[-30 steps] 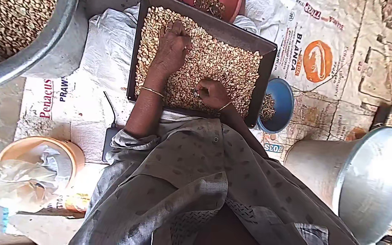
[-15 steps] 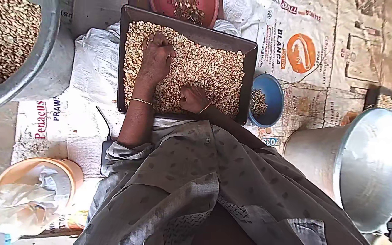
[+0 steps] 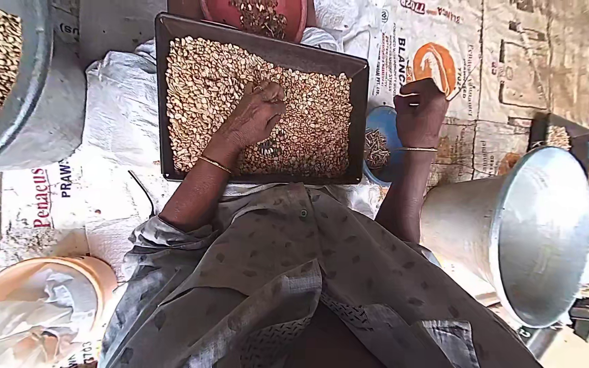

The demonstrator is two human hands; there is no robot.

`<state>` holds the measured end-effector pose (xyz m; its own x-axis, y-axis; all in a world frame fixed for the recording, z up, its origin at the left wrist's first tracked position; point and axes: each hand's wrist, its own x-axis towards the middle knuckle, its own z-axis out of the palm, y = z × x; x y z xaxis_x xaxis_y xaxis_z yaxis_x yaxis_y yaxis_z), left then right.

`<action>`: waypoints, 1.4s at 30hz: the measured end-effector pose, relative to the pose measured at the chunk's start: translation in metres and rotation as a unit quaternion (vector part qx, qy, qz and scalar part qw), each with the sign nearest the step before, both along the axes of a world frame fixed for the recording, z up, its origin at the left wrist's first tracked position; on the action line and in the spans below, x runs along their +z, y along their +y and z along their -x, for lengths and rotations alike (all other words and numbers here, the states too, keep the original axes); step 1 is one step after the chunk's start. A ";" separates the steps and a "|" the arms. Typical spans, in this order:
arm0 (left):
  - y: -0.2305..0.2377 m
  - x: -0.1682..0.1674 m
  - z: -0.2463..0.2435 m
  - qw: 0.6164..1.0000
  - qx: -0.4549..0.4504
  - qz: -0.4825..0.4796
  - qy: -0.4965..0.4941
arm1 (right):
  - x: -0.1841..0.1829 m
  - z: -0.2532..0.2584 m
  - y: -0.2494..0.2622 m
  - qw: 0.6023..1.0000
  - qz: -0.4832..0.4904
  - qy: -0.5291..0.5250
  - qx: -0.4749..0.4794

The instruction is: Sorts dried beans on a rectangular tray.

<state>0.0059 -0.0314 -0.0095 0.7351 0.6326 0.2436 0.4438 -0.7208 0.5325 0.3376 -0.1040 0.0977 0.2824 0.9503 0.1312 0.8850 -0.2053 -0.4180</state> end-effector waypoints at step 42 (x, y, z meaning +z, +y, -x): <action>0.006 0.004 0.011 0.988 0.142 0.033 0.045 | -0.109 0.115 0.037 0.971 0.117 -0.095 0.184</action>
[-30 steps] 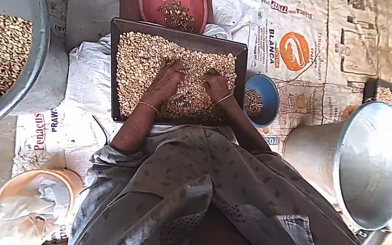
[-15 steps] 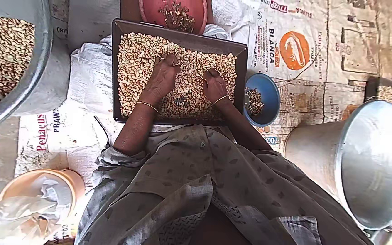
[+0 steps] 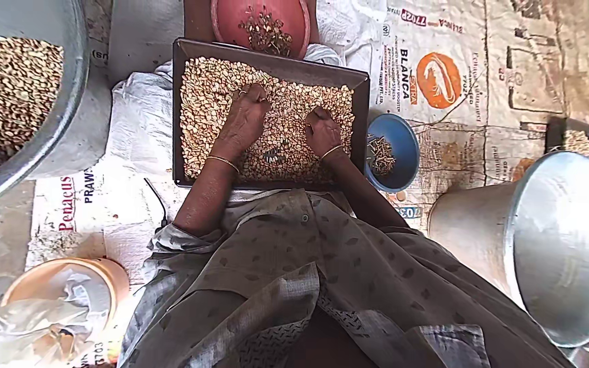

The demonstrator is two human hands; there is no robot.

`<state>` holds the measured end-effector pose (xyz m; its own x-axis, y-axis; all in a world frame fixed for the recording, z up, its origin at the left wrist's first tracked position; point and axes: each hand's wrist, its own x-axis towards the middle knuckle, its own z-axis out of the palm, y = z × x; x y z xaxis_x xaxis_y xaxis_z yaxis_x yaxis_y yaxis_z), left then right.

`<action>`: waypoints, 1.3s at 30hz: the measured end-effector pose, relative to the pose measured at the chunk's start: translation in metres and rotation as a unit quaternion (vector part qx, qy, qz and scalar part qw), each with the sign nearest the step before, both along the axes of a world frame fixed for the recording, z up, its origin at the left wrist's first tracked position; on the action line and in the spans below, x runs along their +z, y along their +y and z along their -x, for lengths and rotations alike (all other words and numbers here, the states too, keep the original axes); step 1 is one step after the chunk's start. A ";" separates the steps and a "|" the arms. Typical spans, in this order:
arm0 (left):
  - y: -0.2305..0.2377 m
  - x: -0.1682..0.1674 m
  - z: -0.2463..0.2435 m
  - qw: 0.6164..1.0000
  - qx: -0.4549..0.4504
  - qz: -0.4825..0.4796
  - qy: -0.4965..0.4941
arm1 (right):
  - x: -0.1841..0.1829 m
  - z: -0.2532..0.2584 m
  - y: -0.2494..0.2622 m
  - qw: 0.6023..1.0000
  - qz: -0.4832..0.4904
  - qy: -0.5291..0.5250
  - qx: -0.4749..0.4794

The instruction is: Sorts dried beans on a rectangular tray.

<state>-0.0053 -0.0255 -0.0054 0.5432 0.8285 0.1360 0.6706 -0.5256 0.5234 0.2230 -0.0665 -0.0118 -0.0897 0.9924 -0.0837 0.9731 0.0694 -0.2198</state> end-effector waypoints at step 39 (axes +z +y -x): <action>0.002 -0.002 0.003 1.000 0.004 0.008 0.006 | 0.017 -0.069 -0.059 0.993 0.001 0.122 -0.010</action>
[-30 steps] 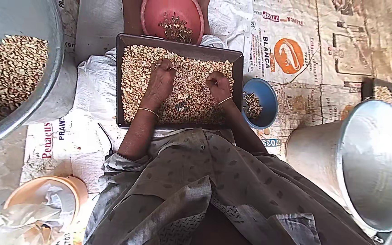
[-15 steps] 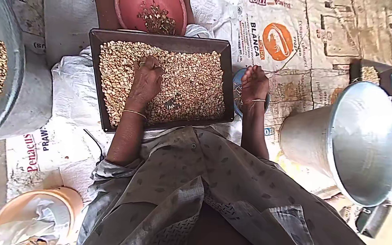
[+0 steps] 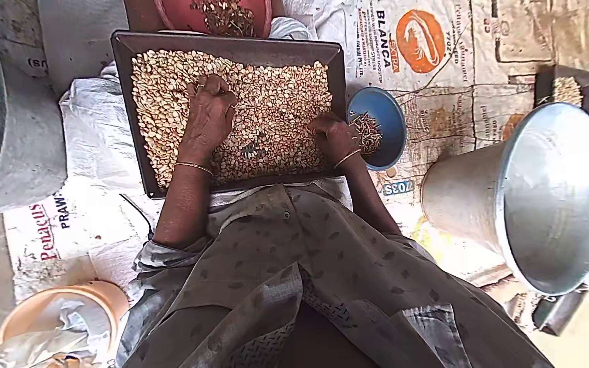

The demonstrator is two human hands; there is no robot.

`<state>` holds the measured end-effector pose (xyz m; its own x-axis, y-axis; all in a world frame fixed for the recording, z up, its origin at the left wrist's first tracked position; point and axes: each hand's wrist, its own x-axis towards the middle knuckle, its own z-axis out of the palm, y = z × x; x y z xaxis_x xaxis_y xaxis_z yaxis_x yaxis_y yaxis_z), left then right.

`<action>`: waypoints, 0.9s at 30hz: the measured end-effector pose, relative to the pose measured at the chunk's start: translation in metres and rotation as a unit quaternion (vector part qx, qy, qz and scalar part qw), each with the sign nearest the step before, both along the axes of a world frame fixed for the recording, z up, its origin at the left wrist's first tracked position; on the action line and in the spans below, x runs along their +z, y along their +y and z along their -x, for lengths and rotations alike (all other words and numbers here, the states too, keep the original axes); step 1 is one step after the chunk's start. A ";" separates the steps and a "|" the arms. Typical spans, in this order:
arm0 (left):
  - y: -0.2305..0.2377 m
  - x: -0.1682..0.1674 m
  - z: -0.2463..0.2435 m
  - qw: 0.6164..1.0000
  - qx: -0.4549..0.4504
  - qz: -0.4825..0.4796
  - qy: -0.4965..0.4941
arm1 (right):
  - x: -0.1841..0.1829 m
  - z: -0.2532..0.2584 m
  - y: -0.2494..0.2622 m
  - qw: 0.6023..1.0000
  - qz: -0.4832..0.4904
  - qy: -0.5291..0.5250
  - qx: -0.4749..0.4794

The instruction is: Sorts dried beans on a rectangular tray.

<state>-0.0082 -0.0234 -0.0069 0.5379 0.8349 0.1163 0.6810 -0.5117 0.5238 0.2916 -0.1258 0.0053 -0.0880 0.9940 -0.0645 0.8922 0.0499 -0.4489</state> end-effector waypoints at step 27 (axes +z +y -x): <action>-0.001 0.000 0.000 1.000 0.004 -0.006 -0.004 | 0.011 -0.001 -0.018 0.692 0.089 0.691 -0.191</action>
<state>-0.0086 -0.0249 -0.0066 0.5305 0.8375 0.1314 0.6807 -0.5132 0.5227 0.2929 -0.1442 0.0162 0.0793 0.9492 -0.3047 -0.4619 -0.2359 -0.8550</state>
